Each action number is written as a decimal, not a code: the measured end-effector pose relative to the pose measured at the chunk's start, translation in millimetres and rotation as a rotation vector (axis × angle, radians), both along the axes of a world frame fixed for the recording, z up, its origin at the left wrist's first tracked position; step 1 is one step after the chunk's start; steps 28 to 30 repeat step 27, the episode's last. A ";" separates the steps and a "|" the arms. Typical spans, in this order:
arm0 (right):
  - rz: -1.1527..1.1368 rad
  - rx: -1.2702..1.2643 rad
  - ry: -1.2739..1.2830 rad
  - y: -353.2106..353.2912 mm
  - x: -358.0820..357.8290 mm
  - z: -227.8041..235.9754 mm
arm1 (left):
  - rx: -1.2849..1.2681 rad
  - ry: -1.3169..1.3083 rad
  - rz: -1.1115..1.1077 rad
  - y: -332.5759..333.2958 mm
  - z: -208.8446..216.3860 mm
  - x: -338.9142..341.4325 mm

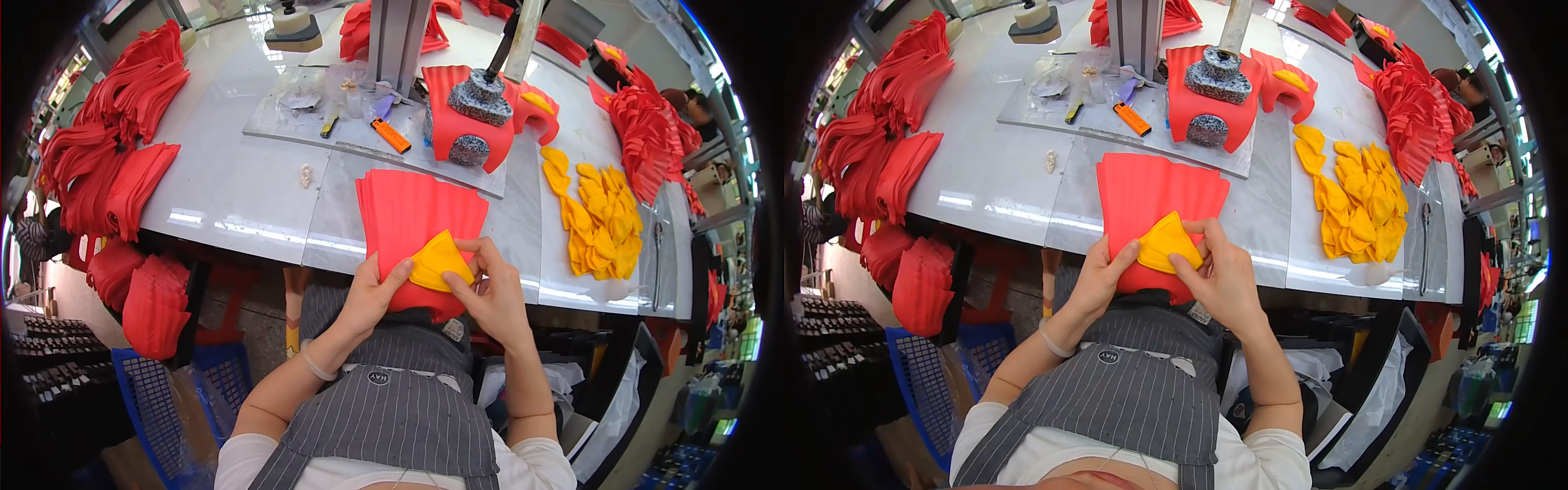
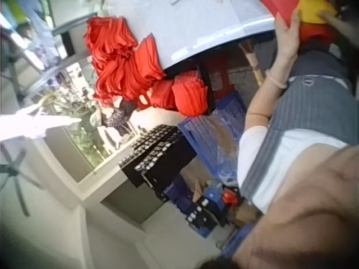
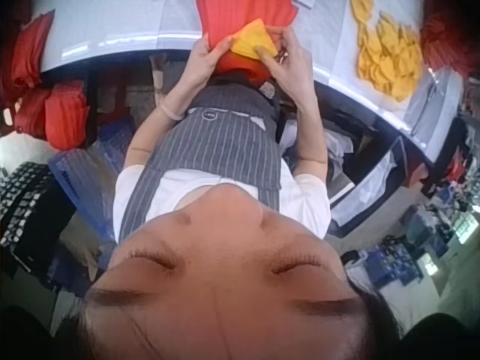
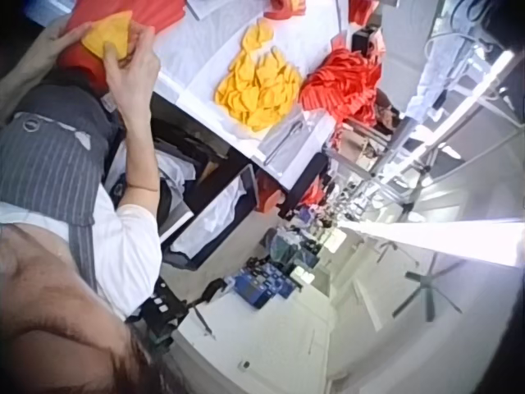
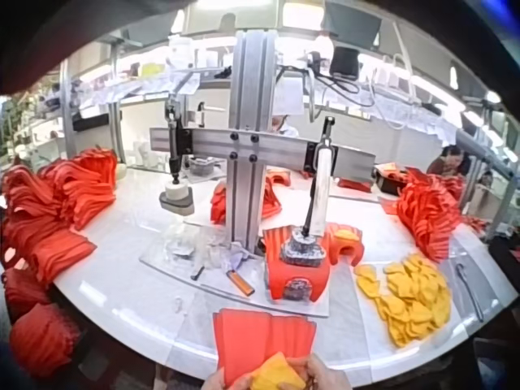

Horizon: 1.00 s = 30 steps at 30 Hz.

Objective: The person applies glue to red fabric pieces with a bottle, attaches yellow patches onto them by hand, presses the assembled pieces with a press machine, and stacks the finished items.

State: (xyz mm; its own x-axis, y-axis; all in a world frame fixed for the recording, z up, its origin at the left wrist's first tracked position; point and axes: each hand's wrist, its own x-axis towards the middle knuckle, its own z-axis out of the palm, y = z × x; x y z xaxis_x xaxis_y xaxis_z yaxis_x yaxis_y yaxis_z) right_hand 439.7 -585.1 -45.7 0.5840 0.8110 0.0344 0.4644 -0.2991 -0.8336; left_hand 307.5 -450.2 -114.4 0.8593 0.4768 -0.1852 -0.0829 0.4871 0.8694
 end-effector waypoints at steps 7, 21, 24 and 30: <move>-0.071 0.063 0.072 -5.0 -2.6 -12.0 | 0.071 -0.008 0.097 -7.1 4.4 6.5; -0.065 0.112 0.007 -43.3 20.9 -39.2 | -0.154 -0.095 -0.070 -2.3 25.2 -4.2; 0.022 0.423 0.378 -48.5 -4.9 -42.4 | -0.044 -0.084 -0.085 -12.9 28.8 -14.5; -0.059 0.416 0.629 -38.2 -9.7 -29.3 | 0.043 -0.092 -0.043 -12.7 28.9 -3.1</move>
